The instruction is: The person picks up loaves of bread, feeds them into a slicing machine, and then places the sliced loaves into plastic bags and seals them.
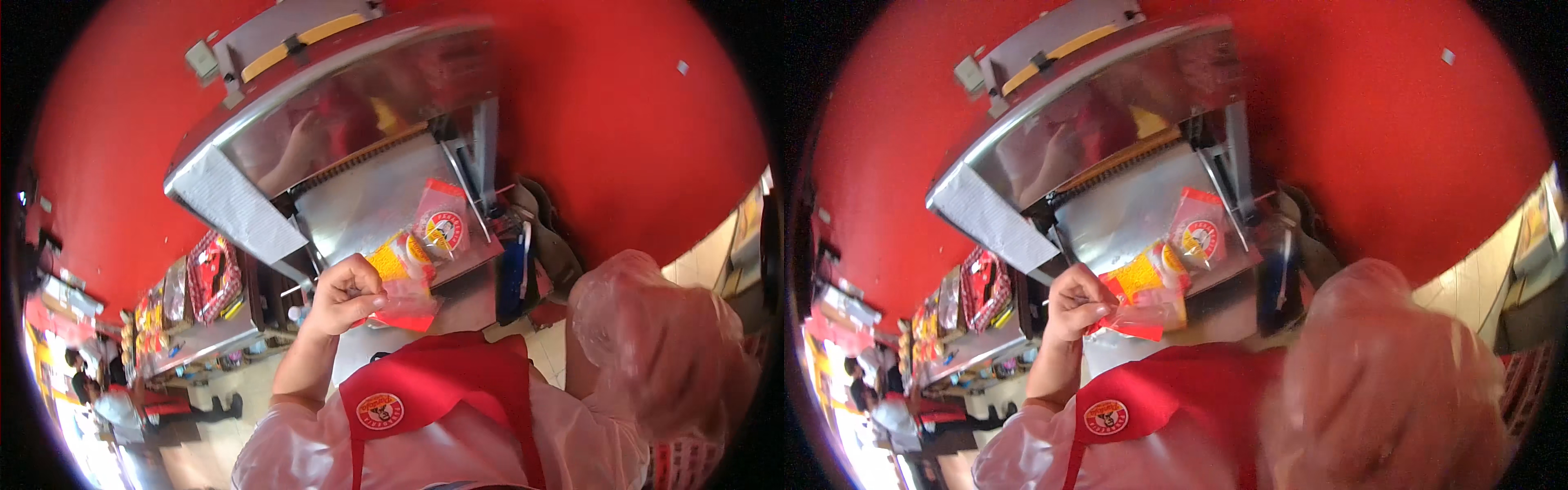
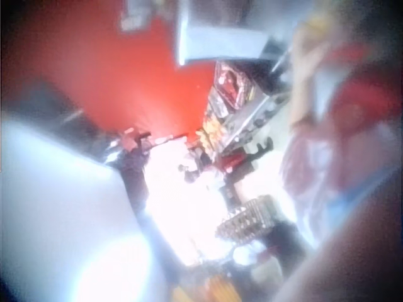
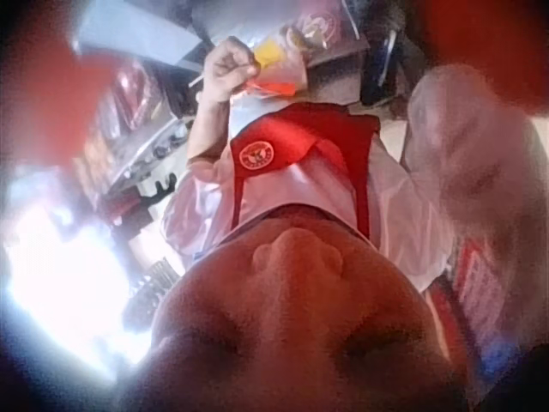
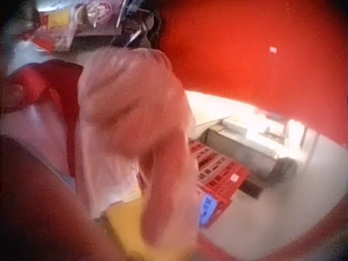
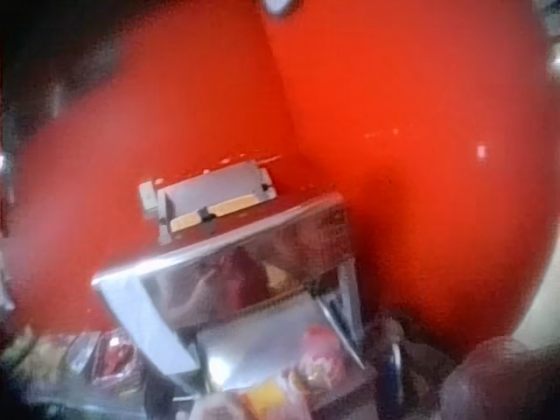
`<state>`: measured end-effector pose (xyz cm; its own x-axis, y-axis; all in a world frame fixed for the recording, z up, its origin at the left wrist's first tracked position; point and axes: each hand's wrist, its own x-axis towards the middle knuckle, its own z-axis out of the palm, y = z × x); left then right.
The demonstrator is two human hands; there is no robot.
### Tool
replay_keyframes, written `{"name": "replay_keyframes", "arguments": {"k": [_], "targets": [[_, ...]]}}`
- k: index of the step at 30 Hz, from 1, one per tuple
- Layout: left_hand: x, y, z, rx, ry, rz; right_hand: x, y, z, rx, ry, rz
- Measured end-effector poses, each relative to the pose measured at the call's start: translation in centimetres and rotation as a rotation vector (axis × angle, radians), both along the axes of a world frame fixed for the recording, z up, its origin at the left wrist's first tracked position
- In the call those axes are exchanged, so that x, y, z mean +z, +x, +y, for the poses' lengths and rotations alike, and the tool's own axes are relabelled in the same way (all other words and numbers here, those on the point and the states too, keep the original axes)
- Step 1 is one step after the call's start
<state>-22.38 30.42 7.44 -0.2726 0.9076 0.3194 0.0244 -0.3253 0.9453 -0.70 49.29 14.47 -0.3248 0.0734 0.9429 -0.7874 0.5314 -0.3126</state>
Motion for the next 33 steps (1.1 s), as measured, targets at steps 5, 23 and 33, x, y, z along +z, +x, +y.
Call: {"name": "replay_keyframes", "arguments": {"k": [5, 23, 33], "targets": [[-2.6, -0.6, 1.8, -0.105, -0.040, -0.195, 1.5, 6.0, -1.3, -0.158, 0.049, 0.096], [-2.9, 6.4, 11.8, -0.844, 0.096, -0.074, 8.9, 22.5, -24.2, -1.022, 0.421, 0.177], [-0.9, 8.1, 10.6, -0.931, 0.162, 0.182, 8.5, 22.7, -28.2, -1.071, 0.425, 0.214]]}}
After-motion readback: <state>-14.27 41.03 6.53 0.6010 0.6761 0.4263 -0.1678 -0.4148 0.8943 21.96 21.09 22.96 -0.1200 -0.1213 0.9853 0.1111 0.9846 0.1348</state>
